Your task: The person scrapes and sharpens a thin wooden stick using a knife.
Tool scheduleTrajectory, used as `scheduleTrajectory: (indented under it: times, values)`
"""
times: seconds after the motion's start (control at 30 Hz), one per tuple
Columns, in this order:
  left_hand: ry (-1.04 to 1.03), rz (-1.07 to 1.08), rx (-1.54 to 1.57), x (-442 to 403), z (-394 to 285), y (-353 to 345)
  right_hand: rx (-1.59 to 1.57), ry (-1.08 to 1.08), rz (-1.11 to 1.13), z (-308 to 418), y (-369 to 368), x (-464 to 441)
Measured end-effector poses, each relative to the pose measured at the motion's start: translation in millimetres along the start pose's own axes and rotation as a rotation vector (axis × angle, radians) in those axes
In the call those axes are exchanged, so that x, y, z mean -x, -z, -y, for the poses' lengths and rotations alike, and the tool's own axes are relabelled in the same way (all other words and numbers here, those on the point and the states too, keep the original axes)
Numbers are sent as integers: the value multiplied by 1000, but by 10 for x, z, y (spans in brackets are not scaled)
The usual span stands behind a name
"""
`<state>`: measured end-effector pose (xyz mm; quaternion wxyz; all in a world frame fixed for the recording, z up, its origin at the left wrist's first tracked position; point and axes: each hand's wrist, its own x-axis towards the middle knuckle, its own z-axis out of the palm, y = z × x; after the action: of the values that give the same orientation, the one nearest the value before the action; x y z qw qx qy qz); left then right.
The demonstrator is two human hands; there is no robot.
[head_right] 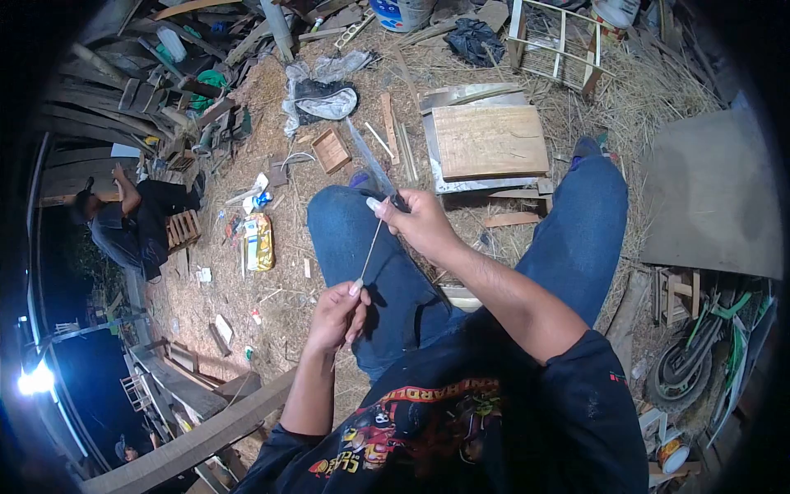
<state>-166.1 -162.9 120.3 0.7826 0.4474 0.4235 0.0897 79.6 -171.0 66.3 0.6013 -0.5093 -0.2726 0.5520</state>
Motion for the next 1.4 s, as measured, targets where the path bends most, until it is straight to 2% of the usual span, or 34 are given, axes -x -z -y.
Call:
scheduleTrajectory:
  times: [0.07, 0.23, 0.3, 0.4, 0.57, 0.63, 0.67, 0.73, 0.83, 1.03, 1.1, 1.23, 1.33, 1.4]
  values:
    - [-34, -79, -129, -91, -87, -67, -20, -8, 19, 17, 13, 22]
    - [-122, -106, -174, -252, -266, -297, 47, 15, 13, 207, -19, 115]
    - [-232, -156, -201, -288, -274, -399, 76, 31, 0, 256, 4, 126]
    - [-246, -181, -159, -329, -256, -491, 30, 105, -5, 365, -15, 190]
    - [-247, -177, -28, -379, -214, -511, 87, 52, 2, 311, 60, 246]
    - [-237, -148, 105, -379, -243, -541, -20, 124, -8, 372, 0, 355]
    - [-242, -146, 107, -388, -240, -553, -11, 78, 10, 442, -6, 427]
    - [-290, -110, 188, -421, -234, -588, -91, 142, 22, 275, -65, 461]
    - [-338, -107, 126, -494, -227, -650, -16, 150, 3, 246, -28, 485]
    - [-256, -69, 96, -483, -313, -696, -118, 59, -63, 289, 38, 449]
    - [-235, -77, 95, -482, -292, -674, -14, 80, -159, 340, 98, 422]
    - [-188, -109, 104, -489, -161, -632, 112, 155, -164, 215, 252, 341]
    - [-190, -134, 177, -515, -107, -611, 54, 57, -191, 124, 303, 377]
    - [-192, -143, 185, -539, -111, -562, 93, 76, -161, 155, 369, 436]
